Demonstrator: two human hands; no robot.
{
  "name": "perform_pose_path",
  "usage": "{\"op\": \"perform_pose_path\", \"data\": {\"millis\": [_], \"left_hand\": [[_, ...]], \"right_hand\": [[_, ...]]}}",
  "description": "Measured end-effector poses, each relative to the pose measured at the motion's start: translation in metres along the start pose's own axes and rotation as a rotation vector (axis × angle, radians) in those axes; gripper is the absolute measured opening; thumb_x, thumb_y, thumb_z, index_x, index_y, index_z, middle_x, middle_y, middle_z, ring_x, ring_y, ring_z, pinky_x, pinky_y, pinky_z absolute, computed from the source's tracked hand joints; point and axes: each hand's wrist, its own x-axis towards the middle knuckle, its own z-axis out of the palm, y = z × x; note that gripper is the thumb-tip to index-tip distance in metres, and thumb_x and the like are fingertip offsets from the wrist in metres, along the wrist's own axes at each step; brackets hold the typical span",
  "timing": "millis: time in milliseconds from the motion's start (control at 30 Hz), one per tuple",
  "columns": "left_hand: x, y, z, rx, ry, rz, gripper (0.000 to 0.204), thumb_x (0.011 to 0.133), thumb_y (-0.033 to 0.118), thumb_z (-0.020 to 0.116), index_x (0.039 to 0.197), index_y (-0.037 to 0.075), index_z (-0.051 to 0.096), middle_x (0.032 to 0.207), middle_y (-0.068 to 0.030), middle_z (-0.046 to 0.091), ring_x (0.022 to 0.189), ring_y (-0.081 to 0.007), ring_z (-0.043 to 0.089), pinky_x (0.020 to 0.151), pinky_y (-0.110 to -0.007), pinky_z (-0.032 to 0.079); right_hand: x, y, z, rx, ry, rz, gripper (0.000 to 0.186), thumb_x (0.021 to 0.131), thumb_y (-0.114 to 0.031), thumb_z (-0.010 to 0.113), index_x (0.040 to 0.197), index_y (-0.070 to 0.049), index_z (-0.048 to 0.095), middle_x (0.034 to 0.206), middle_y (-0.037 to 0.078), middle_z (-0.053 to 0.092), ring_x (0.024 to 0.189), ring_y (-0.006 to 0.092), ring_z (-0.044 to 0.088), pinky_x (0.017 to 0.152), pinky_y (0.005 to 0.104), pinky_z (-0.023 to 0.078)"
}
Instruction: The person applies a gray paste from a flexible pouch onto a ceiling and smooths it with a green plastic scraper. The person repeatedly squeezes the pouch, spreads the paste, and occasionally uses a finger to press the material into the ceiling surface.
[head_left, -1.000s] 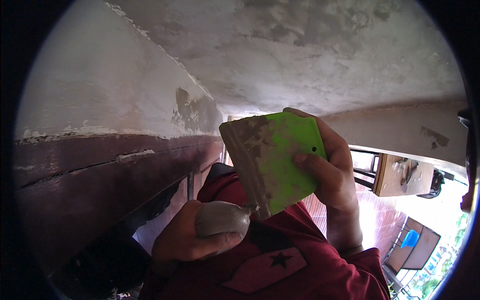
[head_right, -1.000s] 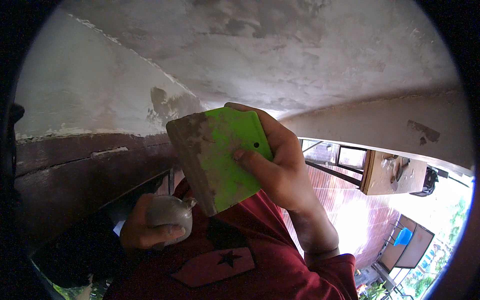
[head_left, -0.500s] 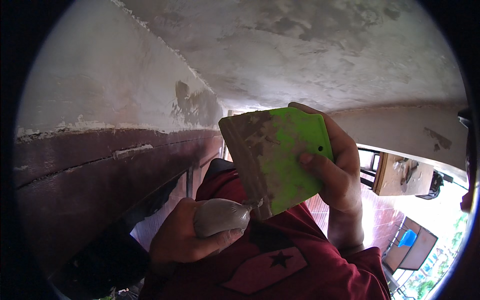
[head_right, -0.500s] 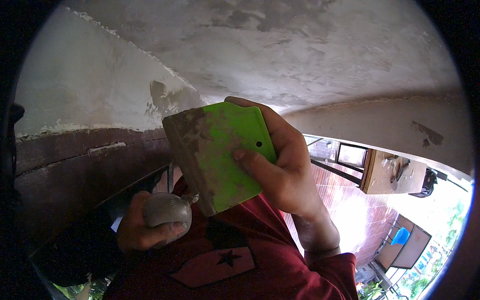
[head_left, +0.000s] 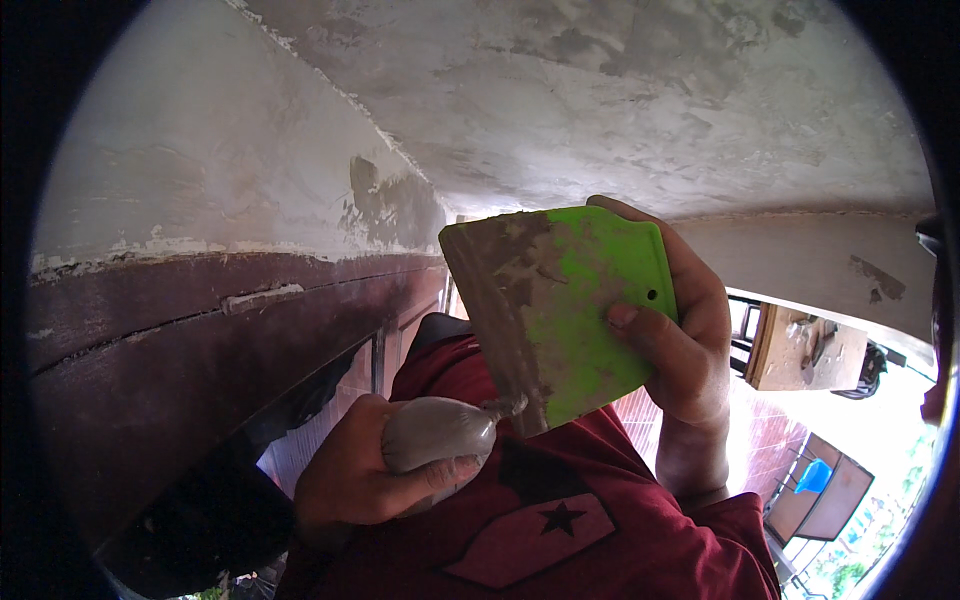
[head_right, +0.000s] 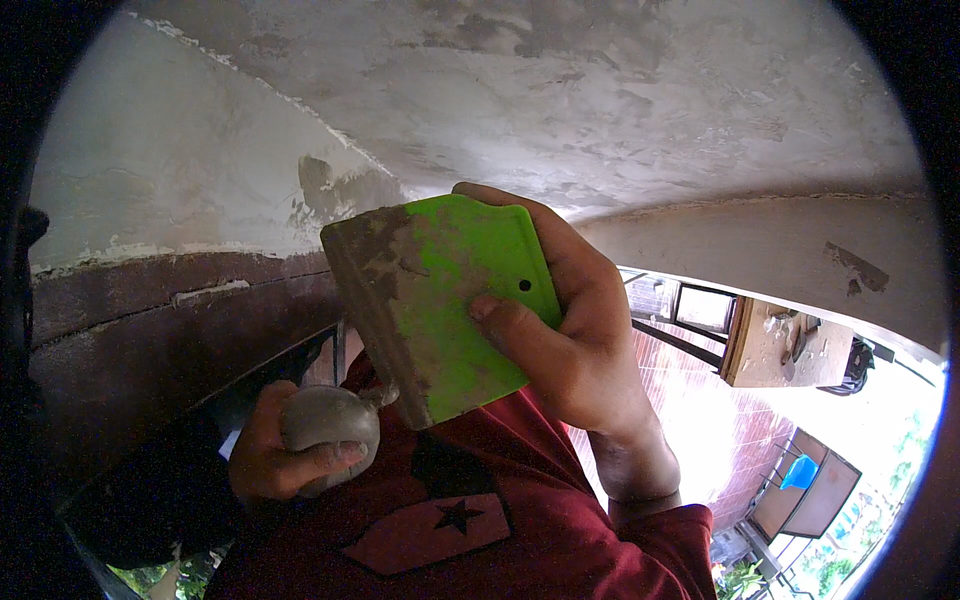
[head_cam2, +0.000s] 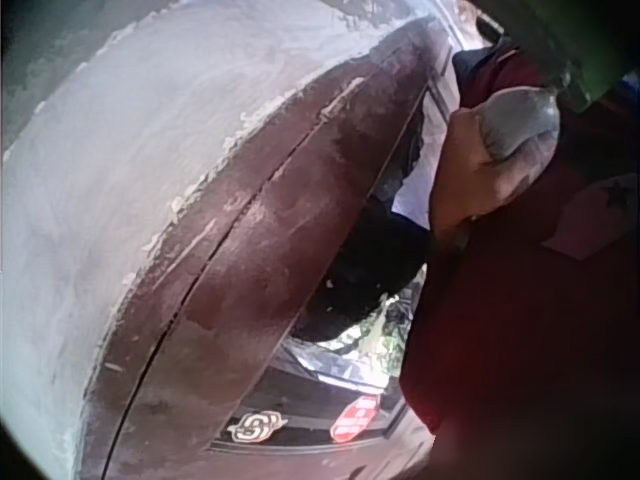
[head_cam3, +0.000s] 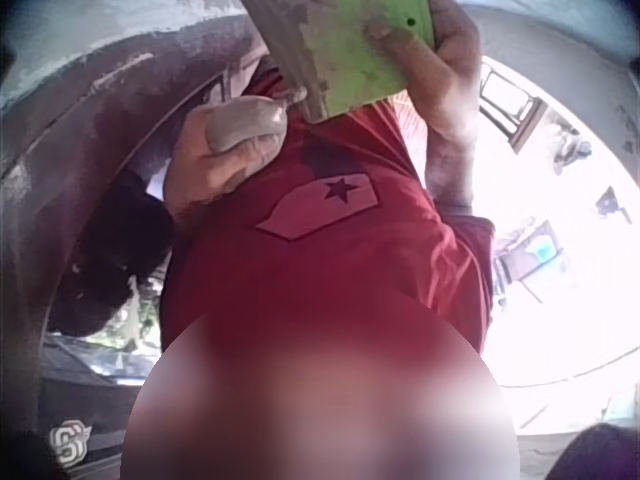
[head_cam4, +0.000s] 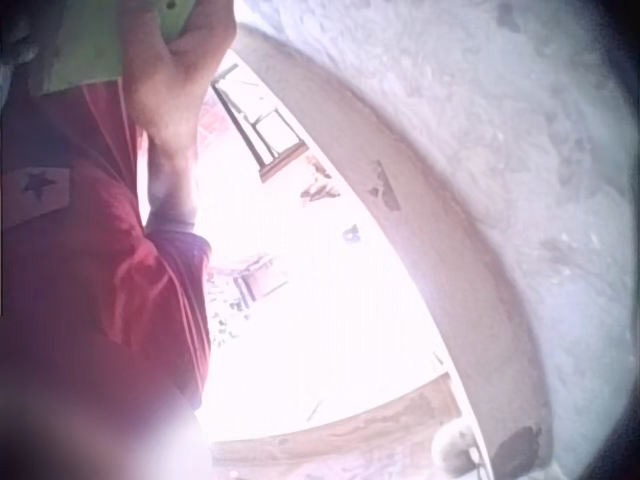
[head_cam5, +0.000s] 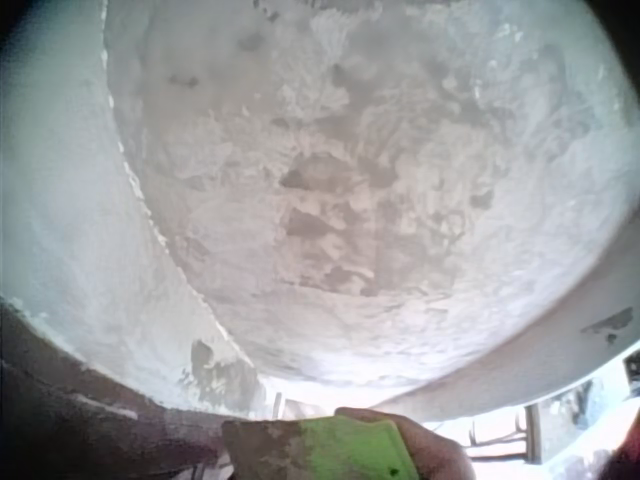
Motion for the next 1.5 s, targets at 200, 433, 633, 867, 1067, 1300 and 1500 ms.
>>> {"op": "perform_pose_path", "data": {"millis": [200, 433, 633, 867, 1067, 1300, 1500], "left_hand": [[0.000, 0.002, 0.002, 0.020, 0.030, -0.007, 0.023, 0.081, 0.017, 0.074, 0.097, 0.000, 0.070, 0.081, -0.0090, 0.072, 0.075, -0.0116, 0.066, 0.068, -0.029, 0.050], [-0.001, 0.002, 0.003, 0.059, 0.043, 0.018, 0.024, 0.081, 0.017, 0.075, 0.097, 0.000, 0.070, 0.079, -0.0098, 0.071, 0.072, -0.0122, 0.067, 0.066, -0.029, 0.050], [-0.002, 0.001, -0.001, 0.135, 0.058, 0.067, 0.020, 0.082, 0.018, 0.074, 0.092, 0.001, 0.070, 0.072, -0.0070, 0.070, 0.066, -0.0108, 0.064, 0.061, -0.028, 0.048], [-0.002, 0.001, -0.003, 0.093, 0.108, 0.067, 0.019, 0.083, 0.017, 0.072, 0.093, 0.001, 0.070, 0.074, -0.0070, 0.069, 0.068, -0.0104, 0.064, 0.064, -0.028, 0.048], [-0.002, 0.001, -0.005, 0.068, 0.154, 0.052, 0.021, 0.083, 0.015, 0.072, 0.097, 0.000, 0.070, 0.079, -0.0094, 0.070, 0.074, -0.0118, 0.065, 0.069, -0.028, 0.050], [-0.002, 0.000, -0.008, 0.076, 0.215, -0.158, 0.048, 0.076, 0.018, 0.080, 0.109, 0.001, 0.050, 0.100, -0.0139, 0.063, 0.091, -0.0225, 0.063, 0.080, -0.038, 0.051], [-0.001, -0.001, -0.010, 0.115, 0.193, 0.094, 0.023, 0.083, 0.017, 0.073, 0.097, -0.001, 0.069, 0.078, -0.0106, 0.071, 0.072, -0.0141, 0.067, 0.068, -0.029, 0.051]], "right_hand": [[-0.002, 0.002, -0.002, 0.013, -0.008, 0.004, 0.053, 0.083, 0.006, 0.051, 0.136, 0.009, 0.042, 0.121, 0.016, 0.059, 0.115, 0.0193, 0.055, 0.098, 0.0297, 0.041], [-0.002, 0.005, -0.001, 0.020, -0.015, -0.008, 0.053, 0.084, 0.006, 0.051, 0.136, 0.008, 0.042, 0.122, 0.016, 0.059, 0.115, 0.0192, 0.055, 0.098, 0.0296, 0.042], [-0.002, 0.006, 0.002, 0.032, -0.022, 0.011, 0.053, 0.084, 0.006, 0.051, 0.136, 0.008, 0.042, 0.122, 0.016, 0.059, 0.114, 0.0190, 0.056, 0.097, 0.0295, 0.042], [-0.001, 0.006, 0.003, 0.019, -0.015, 0.035, 0.053, 0.084, 0.006, 0.051, 0.136, 0.008, 0.042, 0.121, 0.015, 0.059, 0.112, 0.0185, 0.056, 0.097, 0.0290, 0.043], [-0.003, 0.006, 0.010, -0.006, 0.066, 0.083, 0.068, 0.070, -0.009, 0.058, 0.134, 0.011, 0.045, 0.118, 0.018, 0.061, 0.111, 0.0228, 0.059, 0.097, 0.0310, 0.043], [-0.001, 0.004, 0.013, 0.012, 0.083, 0.133, 0.067, 0.070, -0.009, 0.059, 0.133, 0.011, 0.046, 0.117, 0.018, 0.062, 0.110, 0.0220, 0.060, 0.097, 0.0304, 0.043], [-0.002, 0.001, 0.016, 0.017, 0.079, 0.153, 0.067, 0.069, -0.009, 0.058, 0.132, 0.010, 0.047, 0.116, 0.017, 0.062, 0.109, 0.0220, 0.060, 0.096, 0.0300, 0.044]]}}
